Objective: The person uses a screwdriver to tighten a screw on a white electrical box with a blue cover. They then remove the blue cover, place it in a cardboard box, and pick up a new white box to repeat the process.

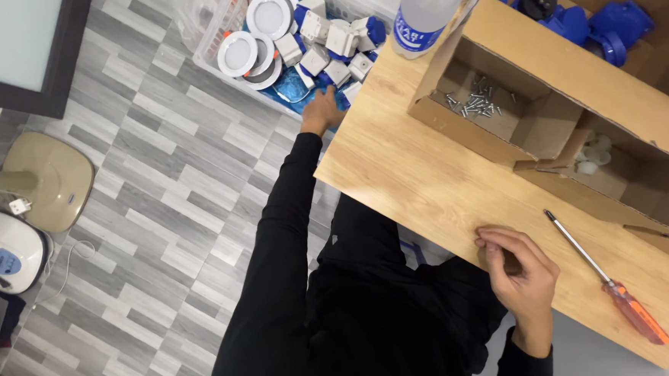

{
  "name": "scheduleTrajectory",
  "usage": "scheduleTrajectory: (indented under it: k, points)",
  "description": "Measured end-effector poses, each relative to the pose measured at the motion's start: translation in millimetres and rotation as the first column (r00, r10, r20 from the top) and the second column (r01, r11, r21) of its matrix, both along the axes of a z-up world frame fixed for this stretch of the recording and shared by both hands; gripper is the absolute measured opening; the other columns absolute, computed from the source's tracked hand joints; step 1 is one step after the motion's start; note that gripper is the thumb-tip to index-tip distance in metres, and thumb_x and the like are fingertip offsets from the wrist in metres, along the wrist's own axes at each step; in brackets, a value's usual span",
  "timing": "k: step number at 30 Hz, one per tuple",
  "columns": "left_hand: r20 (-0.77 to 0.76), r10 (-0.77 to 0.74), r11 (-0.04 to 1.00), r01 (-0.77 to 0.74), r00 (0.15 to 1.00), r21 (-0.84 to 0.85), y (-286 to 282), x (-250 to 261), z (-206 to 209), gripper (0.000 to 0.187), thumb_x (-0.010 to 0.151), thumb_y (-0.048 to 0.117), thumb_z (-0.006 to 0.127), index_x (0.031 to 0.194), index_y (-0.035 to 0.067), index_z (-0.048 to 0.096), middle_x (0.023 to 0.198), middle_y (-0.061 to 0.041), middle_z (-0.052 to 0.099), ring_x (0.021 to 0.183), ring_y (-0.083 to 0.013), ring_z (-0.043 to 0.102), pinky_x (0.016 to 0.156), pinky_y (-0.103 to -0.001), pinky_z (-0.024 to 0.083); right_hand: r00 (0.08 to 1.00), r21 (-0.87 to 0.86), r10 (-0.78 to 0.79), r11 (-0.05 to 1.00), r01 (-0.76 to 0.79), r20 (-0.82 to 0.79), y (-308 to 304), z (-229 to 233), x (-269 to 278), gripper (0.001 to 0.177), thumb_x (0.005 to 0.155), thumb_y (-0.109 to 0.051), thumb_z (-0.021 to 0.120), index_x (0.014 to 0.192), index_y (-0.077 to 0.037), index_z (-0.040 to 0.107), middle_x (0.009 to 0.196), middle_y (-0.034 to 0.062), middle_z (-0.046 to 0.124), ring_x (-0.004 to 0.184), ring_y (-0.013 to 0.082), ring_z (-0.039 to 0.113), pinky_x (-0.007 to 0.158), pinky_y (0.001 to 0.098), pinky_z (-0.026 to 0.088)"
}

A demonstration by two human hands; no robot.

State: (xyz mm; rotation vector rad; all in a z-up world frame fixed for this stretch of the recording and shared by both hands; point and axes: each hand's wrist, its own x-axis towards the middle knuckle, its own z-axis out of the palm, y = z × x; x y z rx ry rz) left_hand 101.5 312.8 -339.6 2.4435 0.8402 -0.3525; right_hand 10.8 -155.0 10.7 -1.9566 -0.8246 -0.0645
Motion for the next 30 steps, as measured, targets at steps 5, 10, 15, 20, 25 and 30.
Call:
scheduleTrajectory:
  k: [5,10,15,20,25,30]
  points:
    - [-0.119,-0.088,0.979,0.063,0.989,-0.194,-5.7,3.5,-35.3,0.072,0.112,0.047,0.033,0.169,0.003,0.022,0.16,-0.034,0.05,0.142,-0.0652,0.053,0.116,-0.086,0.029,0.999,0.014,-0.033,0.999,0.033,0.031,-2.3,-2.1,1.8,0.012,0.1,0.004,0.073,0.101,-0.001,0.084,0.089,0.0114,0.081,0.081,0.0291,0.08,0.08,0.0402,0.063]
    - [0.006,-0.083,0.988,0.083,0.997,-0.134,-35.8,42.5,16.9,0.065,0.11,0.039,0.041,0.162,0.001,0.031,0.152,-0.035,0.054,0.135,-0.0654,0.056,0.111,-0.084,0.035,0.999,0.002,-0.039,0.999,0.039,-0.009,1.4,8.8,1.5,0.015,0.098,0.002,0.073,0.101,-0.008,0.085,0.086,0.0047,0.083,0.08,0.0265,0.081,0.078,0.0376,0.064]
    - [0.116,-0.061,0.995,0.07,0.991,-0.074,-20.5,24.8,43.1,0.058,0.107,0.031,0.05,0.155,-0.001,0.04,0.143,-0.036,0.058,0.129,-0.0656,0.059,0.107,-0.082,0.04,0.997,0.0,-0.071,0.997,0.071,-0.032,0.0,11.4,0.0,0.018,0.098,0.004,0.071,0.101,-0.007,0.084,0.09,0.0062,0.084,0.08,0.0278,0.081,0.076,0.0397,0.064]
    - [0.235,-0.031,0.999,0.04,0.972,-0.033,0.0,0.4,62.3,0.051,0.104,0.023,0.058,0.148,-0.003,0.049,0.134,-0.037,0.062,0.122,-0.0659,0.062,0.102,-0.079,0.045,0.997,0.02,-0.066,0.998,0.067,-0.046,-3.6,10.8,3.3,0.018,0.098,0.003,0.071,0.102,-0.008,0.085,0.092,0.0052,0.084,0.08,0.0254,0.082,0.077,0.0386,0.065]
    - [0.366,0.004,1.0,0.005,0.931,-0.023,10.4,-16.9,65.5,0.045,0.101,0.014,0.066,0.141,-0.005,0.058,0.125,-0.038,0.066,0.115,-0.0661,0.065,0.098,-0.077,0.05,0.998,0.071,-0.016,0.997,0.021,-0.067,-3.2,21.9,7.4,0.017,0.099,0.005,0.069,0.106,-0.004,0.082,0.097,0.0113,0.083,0.085,0.0313,0.082,0.077,0.0437,0.065]
    - [0.496,0.052,0.999,-0.051,0.867,-0.014,13.5,-48.9,86.6,0.039,0.098,0.006,0.074,0.134,-0.008,0.067,0.117,-0.039,0.07,0.108,-0.0664,0.068,0.093,-0.075,0.055,0.995,0.107,-0.005,0.994,0.017,-0.105,-10.7,16.8,6.4,0.019,0.099,0.005,0.068,0.108,-0.004,0.082,0.098,0.0109,0.083,0.087,0.0292,0.082,0.079,0.0429,0.066]
